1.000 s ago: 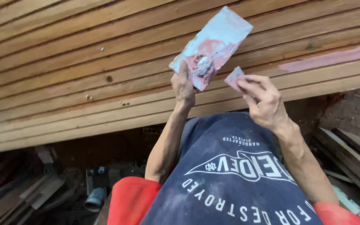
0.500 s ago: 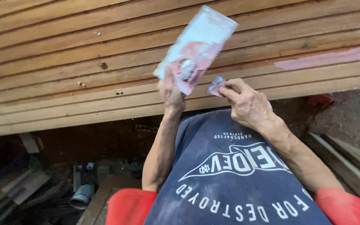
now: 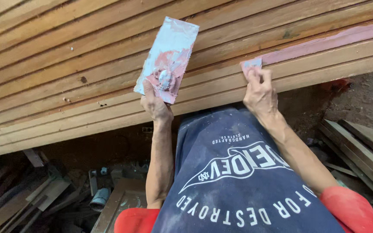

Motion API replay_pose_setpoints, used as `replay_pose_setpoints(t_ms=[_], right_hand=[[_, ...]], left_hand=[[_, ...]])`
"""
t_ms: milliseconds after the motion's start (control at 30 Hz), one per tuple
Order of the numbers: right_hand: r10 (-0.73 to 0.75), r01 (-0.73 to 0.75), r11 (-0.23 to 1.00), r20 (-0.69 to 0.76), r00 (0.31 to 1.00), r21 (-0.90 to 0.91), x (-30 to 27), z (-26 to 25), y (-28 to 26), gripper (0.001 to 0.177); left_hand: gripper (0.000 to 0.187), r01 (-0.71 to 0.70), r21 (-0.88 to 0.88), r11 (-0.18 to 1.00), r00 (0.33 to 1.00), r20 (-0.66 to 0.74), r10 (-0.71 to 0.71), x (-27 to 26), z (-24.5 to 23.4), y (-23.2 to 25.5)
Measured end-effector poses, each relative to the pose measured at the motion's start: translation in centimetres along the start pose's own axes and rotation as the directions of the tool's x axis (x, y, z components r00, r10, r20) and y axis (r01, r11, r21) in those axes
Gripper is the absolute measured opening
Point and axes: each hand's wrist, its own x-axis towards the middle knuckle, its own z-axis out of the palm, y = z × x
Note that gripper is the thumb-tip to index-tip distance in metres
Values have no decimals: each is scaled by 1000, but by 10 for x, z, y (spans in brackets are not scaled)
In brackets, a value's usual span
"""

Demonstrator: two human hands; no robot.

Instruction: The person applies a pinkish filler paste into the gaps between horizontal wooden planks using a small putty knife. They repeatedly scoop the filler from a larger rectangular board held in the left hand and spread it along the seams of the wooden surface.

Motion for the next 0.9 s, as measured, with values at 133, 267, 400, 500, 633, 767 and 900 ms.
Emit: replay_pose_setpoints(t_ms=[133,267,400,500,633,767,900], right_hand=[[53,-54,998,50,997,20,6,-21,-4,25],[56,-55,998,113,992,-8,15,-20,-4,22],[89,-77,991,114,989,-113,10,-33,2,34],[85,-83,994,33,996,-77,18,-44,19,32],[215,-202,960,44,976,-194,7,-46,32,32],[320,-341,924,-135,938,-175,1,-36,61,30],[382,-430,890,-266,885,-150,15,-4,82,15]], left_hand=[[54,-27,-5,1000,999,34,27,-1,19,-5],[52,86,-55,995,994,68,-82,-7,27,-2],[52,14,88,996,999,36,-18,5,21,-13],[53,71,65,995,987,141,-79,14,6,-11],[52,118,103,988,978,161,-133,32,-13,4],[51,54,134,989,984,162,-75,64,-37,24],[51,38,145,989,982,179,-63,93,-59,40]])
